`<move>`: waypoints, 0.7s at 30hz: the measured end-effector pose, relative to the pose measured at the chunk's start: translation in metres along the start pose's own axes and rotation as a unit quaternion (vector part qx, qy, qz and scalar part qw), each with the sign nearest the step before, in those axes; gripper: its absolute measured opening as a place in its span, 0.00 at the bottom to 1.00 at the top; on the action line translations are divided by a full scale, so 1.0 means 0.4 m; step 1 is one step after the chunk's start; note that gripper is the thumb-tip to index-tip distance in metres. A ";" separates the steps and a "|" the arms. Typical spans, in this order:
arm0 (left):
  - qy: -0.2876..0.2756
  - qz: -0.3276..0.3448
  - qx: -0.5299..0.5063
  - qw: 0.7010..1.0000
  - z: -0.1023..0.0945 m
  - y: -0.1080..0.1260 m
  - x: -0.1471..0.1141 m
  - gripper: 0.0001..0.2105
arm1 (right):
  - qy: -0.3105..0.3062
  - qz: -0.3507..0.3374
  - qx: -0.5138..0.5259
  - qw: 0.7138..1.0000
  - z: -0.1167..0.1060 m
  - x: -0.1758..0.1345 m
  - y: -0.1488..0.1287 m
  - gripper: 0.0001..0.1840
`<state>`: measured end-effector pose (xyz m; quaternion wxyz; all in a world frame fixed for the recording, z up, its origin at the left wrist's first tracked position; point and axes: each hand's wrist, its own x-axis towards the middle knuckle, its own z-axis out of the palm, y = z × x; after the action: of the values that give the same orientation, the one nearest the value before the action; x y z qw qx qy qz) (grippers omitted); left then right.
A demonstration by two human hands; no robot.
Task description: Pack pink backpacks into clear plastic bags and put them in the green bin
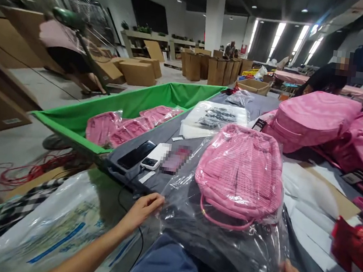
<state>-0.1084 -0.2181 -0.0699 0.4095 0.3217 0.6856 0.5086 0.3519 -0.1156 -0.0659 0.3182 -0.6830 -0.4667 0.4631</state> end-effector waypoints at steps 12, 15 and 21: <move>-0.040 -0.070 -0.107 0.991 -0.017 0.031 -0.027 0.34 | 0.053 0.041 -0.013 0.998 -0.050 -0.027 -0.024 0.42; -0.025 -0.078 -0.107 0.991 -0.035 0.024 -0.039 0.34 | 0.048 0.044 -0.001 0.998 -0.055 -0.032 -0.013 0.41; -0.031 -0.119 -0.114 0.986 -0.058 0.006 -0.026 0.36 | 0.037 0.000 0.015 0.999 -0.062 -0.013 0.003 0.34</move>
<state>-0.1240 -0.2365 -0.0616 0.5223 0.2045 0.6434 0.5210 0.3746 -0.1209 -0.0563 0.3449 -0.6951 -0.4476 0.4445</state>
